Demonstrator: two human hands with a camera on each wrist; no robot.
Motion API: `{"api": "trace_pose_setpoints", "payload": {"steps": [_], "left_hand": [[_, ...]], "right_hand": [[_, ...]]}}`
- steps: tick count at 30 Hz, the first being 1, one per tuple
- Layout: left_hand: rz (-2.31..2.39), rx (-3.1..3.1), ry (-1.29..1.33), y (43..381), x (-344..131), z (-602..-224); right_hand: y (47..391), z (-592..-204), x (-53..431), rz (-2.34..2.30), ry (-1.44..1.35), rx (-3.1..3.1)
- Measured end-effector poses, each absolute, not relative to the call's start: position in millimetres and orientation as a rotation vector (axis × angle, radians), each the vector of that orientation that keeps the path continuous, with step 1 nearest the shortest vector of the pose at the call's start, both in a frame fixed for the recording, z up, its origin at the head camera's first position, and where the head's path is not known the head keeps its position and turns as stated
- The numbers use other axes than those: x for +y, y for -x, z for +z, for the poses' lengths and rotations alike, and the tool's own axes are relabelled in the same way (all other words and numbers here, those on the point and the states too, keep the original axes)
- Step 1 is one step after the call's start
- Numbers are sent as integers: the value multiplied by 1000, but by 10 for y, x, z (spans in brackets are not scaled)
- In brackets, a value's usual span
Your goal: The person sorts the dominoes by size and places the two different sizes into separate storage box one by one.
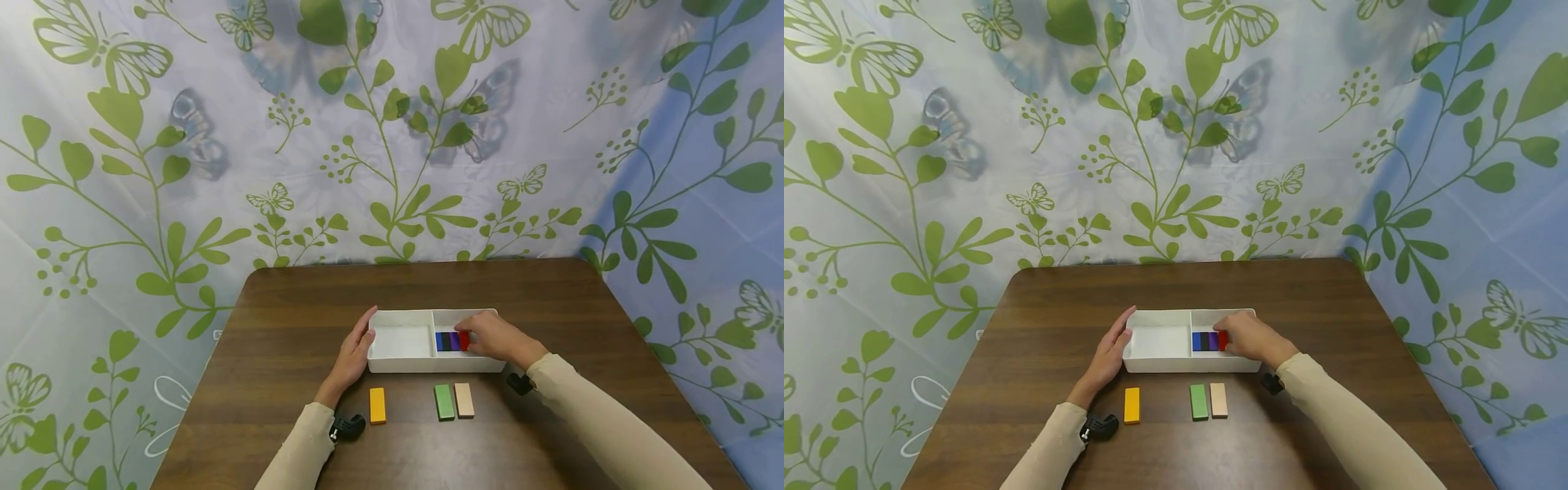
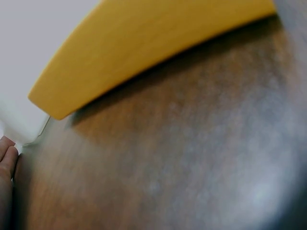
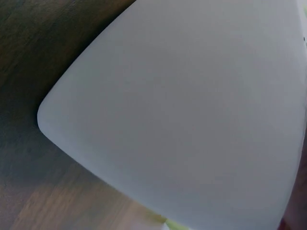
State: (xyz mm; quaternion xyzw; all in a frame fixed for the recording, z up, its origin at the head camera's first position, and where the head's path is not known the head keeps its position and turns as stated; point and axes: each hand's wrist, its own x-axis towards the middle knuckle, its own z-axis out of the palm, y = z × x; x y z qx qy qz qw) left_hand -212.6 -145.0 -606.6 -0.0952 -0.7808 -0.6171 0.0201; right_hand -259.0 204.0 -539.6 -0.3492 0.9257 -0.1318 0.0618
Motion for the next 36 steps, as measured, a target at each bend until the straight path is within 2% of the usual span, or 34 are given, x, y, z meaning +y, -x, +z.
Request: {"api": "trace_pose_setpoints", "payload": {"steps": [15, 25, 31, 36], "left_hand": [[-1948, -2419, 381, 2117, -1534, -6068], [-2117, -2337, 330, 2198, -1598, -6050], [-2374, -2153, 221, 2213, -1697, -5976], [-2130, -2259, 296, 2138, -1721, -5842]], "right_hand": [[2588, -5385, 2014, -441, 989, 2796], [2477, -5333, 2145, -829, 923, 2869], [2333, -5316, 2282, -1152, 742, 2979], [2260, -5373, 2371, -1420, 517, 3067]]}}
